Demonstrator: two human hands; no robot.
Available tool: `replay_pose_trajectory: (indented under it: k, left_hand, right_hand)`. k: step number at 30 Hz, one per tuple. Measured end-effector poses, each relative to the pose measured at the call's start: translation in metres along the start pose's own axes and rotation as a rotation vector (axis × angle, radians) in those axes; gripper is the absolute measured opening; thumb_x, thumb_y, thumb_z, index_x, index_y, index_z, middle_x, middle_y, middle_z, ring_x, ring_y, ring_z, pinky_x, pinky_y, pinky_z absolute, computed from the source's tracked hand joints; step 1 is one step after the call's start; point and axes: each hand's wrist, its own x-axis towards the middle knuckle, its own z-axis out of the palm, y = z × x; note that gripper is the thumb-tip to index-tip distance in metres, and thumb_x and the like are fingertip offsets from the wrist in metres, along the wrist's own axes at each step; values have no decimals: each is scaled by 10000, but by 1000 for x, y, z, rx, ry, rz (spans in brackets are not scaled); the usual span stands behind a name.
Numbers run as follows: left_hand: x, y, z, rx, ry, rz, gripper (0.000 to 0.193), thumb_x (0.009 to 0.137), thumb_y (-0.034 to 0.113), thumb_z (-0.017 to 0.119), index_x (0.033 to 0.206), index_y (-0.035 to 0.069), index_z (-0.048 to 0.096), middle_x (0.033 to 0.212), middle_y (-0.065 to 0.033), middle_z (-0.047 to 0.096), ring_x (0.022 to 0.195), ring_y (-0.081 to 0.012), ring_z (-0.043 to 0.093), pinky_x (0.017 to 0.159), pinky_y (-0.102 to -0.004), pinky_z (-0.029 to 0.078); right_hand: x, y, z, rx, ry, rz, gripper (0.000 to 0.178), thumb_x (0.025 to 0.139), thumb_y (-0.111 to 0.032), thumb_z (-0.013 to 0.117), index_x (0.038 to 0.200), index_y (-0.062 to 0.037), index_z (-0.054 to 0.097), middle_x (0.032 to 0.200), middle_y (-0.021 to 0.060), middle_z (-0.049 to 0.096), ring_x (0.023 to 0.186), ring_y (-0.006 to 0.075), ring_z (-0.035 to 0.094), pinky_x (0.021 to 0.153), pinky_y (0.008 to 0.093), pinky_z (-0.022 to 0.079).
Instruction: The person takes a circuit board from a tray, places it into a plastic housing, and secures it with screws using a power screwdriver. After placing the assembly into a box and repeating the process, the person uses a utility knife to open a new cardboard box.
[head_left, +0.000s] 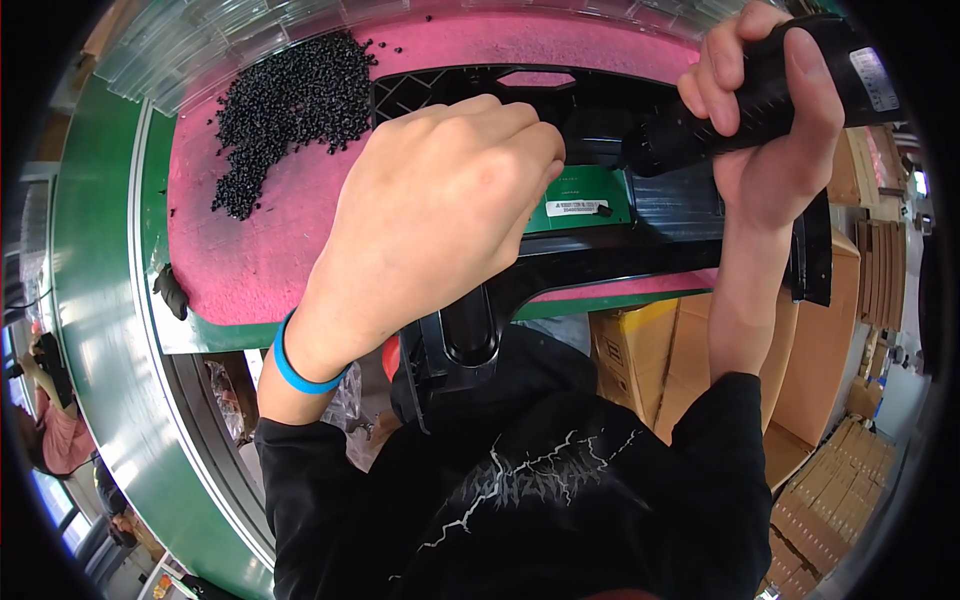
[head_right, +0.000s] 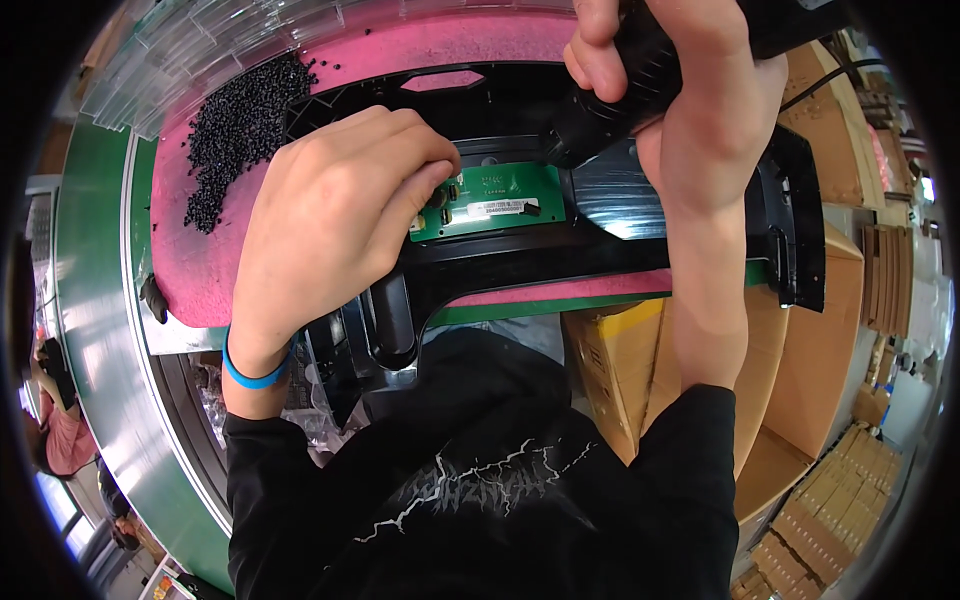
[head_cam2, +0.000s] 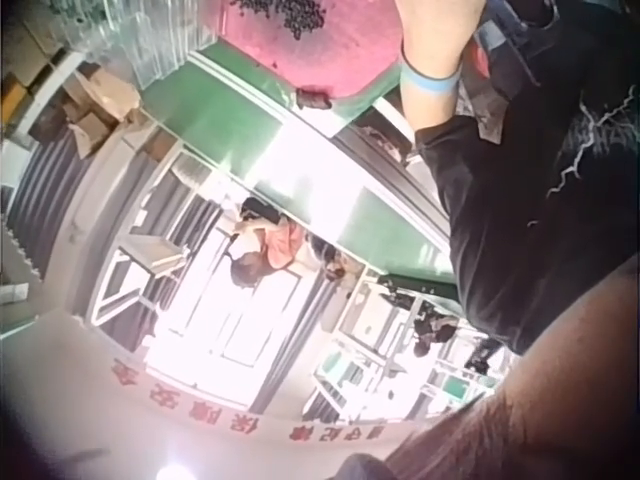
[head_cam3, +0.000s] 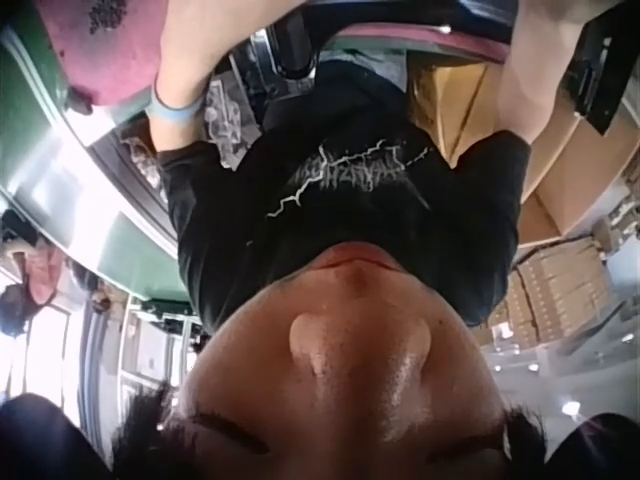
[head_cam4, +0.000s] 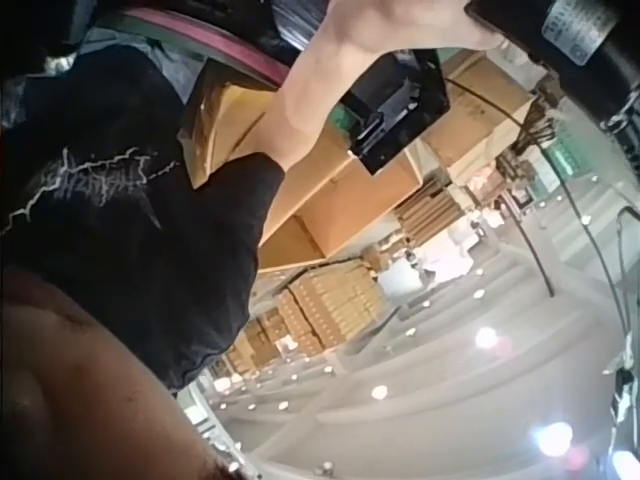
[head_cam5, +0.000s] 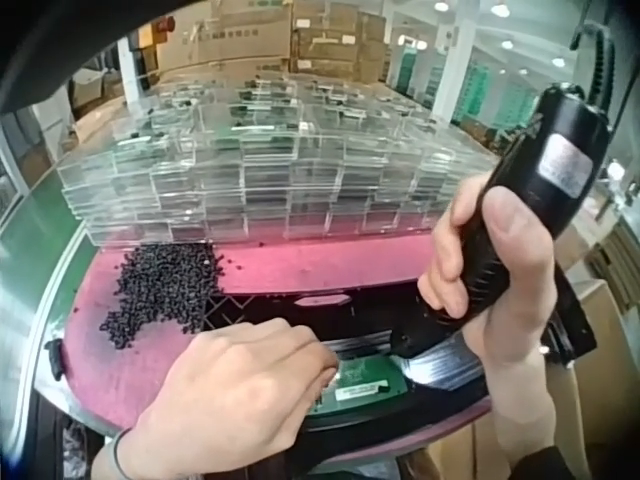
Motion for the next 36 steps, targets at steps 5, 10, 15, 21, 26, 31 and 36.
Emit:
replay_pose_trajectory:
  k: [5, 10, 15, 21, 26, 31, 36]
  left_hand:
    - [1, 3, -2, 38, -41, 33, 42, 827, 51, 686, 840, 16, 667, 794, -74, 643, 740, -275, 625, 624, -381, 493]
    - [-3, 0, -2, 55, -50, 37, 80, 791, 74, 724, 830, 27, 673, 784, -65, 643, 739, -265, 624, 626, -379, 495]
    - [-2, 2, -5, 42, -94, 40, 124, 746, 89, 767, 814, 37, 677, 762, -64, 639, 733, -258, 626, 617, -377, 493]
    - [0, 0, -4, -85, -74, 47, 142, 726, 63, 785, 819, 41, 680, 759, -59, 644, 715, -256, 617, 602, -365, 489]
    - [0, -2, -4, -213, -38, 59, 164, 717, 35, 794, 834, 35, 679, 772, -56, 656, 709, -259, 616, 608, -347, 496]
    - [1, -2, -7, -148, -87, 51, 181, 728, 18, 793, 879, 22, 695, 819, -51, 691, 754, -236, 652, 661, -320, 517]
    - [2, -7, -15, -244, -70, 52, 184, 775, 20, 775, 951, 15, 720, 876, -59, 726, 832, -210, 685, 759, -297, 533]
  right_hand:
    - [9, 4, -23, 62, -143, 17, 359, 996, -342, 518, 1139, -16, 566, 864, 74, 581, 590, 122, 522, 623, 287, 436]
    - [21, 14, -34, 150, -308, 24, 394, 1001, -363, 480, 1145, -10, 581, 858, 67, 570, 592, 121, 499, 644, 293, 410]
    - [7, -7, -31, 169, -327, -68, 386, 958, -389, 542, 1112, -37, 577, 805, 33, 549, 590, 115, 494, 654, 274, 399]
    - [-8, -22, -18, 396, -219, -206, 409, 810, -436, 742, 977, -93, 593, 801, -10, 578, 595, 88, 541, 638, 248, 428]
    - [2, -31, -38, 347, -455, -145, 445, 713, -441, 825, 907, -113, 596, 803, -35, 587, 599, 67, 561, 628, 238, 447]
    - [-1, -37, -46, 289, -638, -88, 483, 636, -445, 891, 852, -128, 597, 805, -55, 593, 602, 51, 576, 620, 230, 461]
    - [-21, -34, -30, 376, -332, -241, 449, 749, -432, 803, 964, -95, 598, 823, -23, 596, 610, 68, 580, 617, 245, 456]
